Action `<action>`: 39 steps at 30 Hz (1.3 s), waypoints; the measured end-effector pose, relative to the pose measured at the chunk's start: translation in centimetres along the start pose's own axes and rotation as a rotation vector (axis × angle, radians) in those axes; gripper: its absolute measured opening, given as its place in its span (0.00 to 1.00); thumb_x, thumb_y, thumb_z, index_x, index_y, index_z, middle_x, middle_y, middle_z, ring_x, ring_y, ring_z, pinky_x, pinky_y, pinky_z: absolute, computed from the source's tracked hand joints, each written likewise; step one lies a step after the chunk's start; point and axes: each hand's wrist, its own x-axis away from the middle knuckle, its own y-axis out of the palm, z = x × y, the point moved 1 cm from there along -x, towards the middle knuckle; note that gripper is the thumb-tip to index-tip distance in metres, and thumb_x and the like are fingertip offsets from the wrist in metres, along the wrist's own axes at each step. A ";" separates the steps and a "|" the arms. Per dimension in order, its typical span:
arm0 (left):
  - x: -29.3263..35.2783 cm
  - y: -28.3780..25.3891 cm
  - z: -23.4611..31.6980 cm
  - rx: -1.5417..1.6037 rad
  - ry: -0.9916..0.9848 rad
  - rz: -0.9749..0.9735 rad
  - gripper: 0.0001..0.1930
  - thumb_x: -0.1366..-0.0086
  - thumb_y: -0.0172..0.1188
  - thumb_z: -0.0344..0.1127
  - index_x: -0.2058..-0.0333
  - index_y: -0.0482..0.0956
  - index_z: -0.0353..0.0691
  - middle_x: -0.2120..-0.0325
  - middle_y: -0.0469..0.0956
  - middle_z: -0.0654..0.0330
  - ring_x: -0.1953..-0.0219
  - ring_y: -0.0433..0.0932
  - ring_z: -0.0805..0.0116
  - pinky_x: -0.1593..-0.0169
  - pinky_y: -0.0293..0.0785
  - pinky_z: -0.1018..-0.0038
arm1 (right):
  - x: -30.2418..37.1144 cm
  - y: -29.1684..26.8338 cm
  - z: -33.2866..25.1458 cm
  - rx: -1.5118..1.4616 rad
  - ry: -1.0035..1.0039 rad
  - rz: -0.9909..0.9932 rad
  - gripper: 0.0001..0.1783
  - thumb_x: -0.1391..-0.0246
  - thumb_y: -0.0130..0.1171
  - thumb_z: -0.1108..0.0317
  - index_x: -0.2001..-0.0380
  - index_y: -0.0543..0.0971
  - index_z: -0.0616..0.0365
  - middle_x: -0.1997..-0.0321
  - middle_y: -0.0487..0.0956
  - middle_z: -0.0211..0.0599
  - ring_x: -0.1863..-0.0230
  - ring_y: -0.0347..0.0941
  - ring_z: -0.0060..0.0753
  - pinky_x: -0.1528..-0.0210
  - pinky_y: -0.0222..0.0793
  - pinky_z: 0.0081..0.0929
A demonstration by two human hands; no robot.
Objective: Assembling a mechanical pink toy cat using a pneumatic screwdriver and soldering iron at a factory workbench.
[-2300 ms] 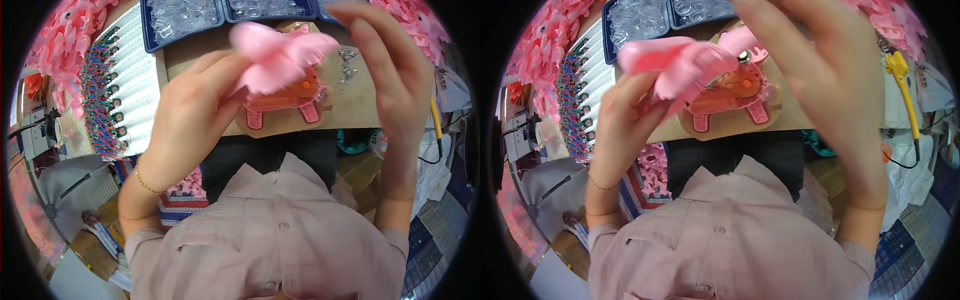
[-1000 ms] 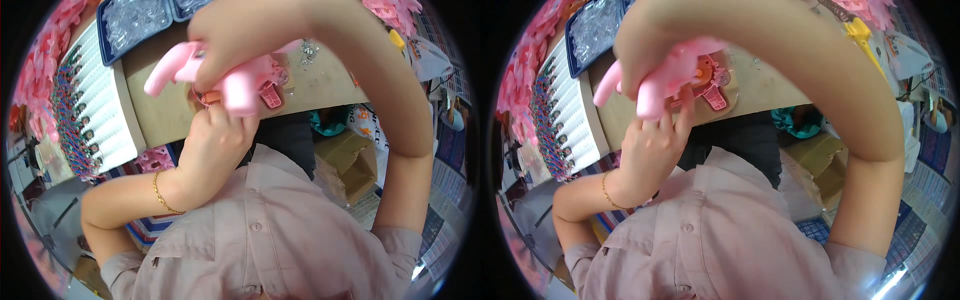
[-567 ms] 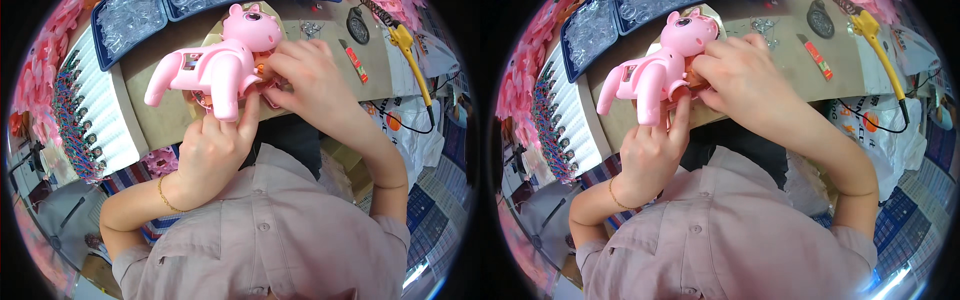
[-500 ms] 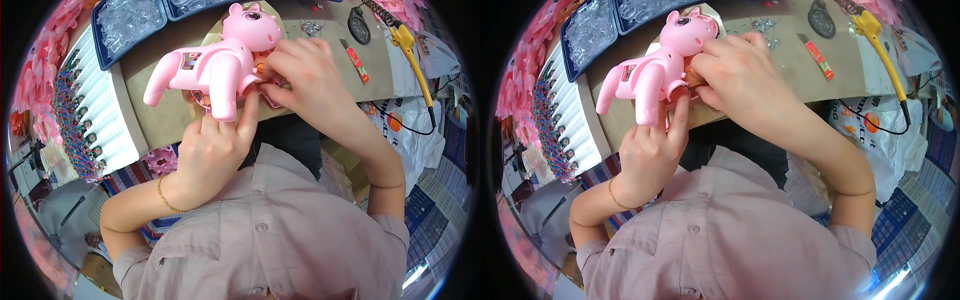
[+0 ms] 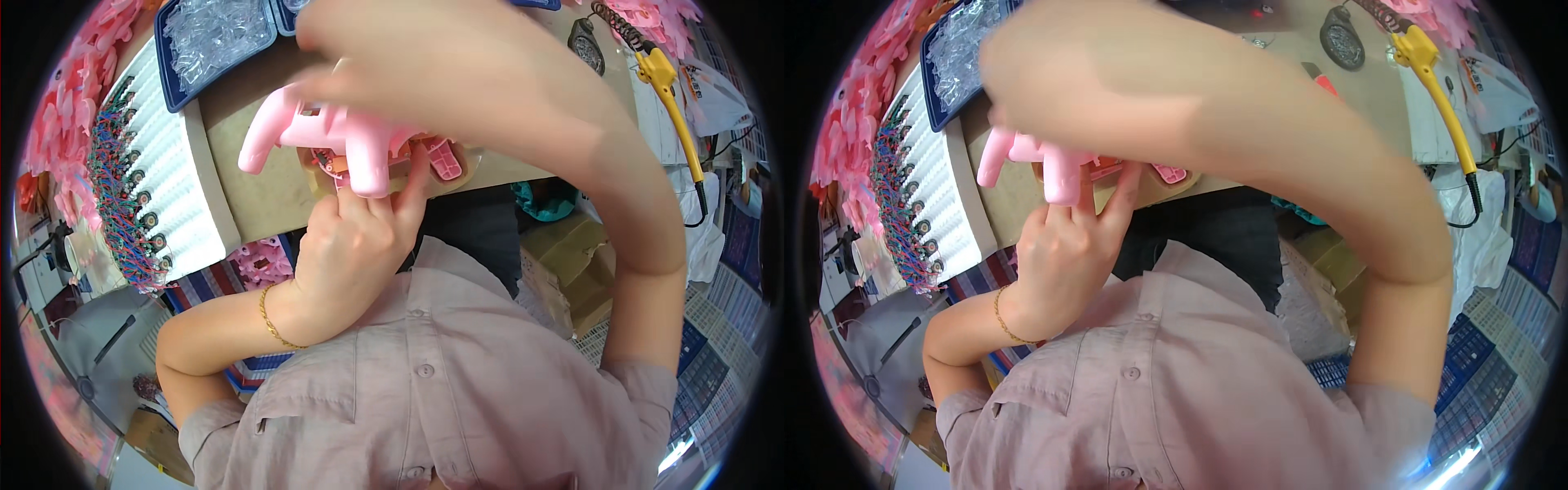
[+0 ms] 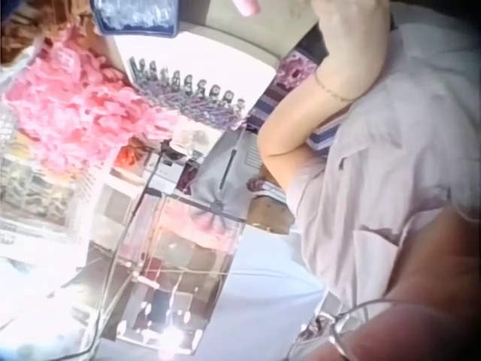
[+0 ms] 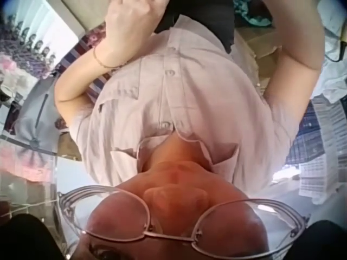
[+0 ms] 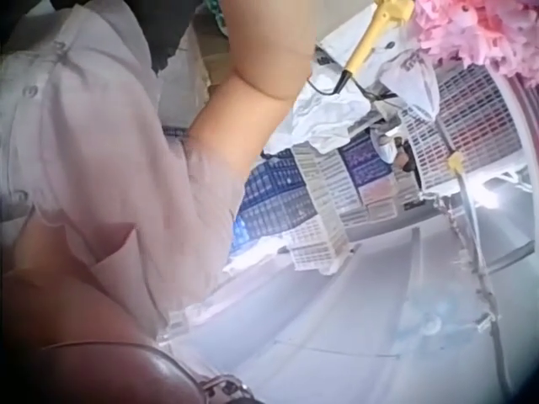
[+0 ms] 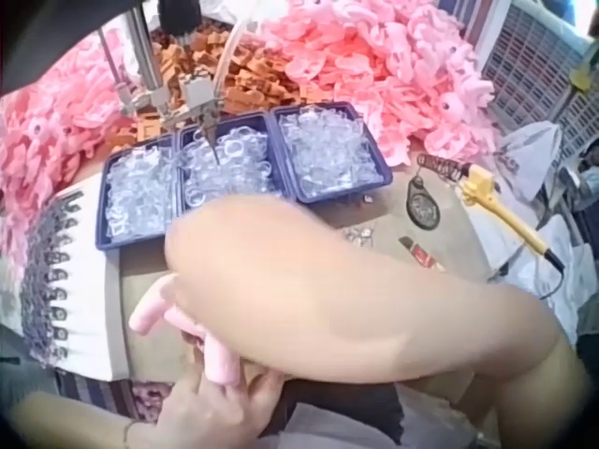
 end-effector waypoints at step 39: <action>6.1 6.3 -2.5 0.807 -0.493 0.408 0.21 0.51 0.64 0.31 0.55 0.78 0.39 0.67 0.73 0.64 0.70 0.72 0.69 0.67 0.69 0.74 | -1.1 4.3 2.3 0.855 0.051 0.145 0.39 0.71 0.68 0.64 0.47 0.73 0.55 0.49 0.73 0.42 0.43 0.64 0.50 0.39 0.58 0.42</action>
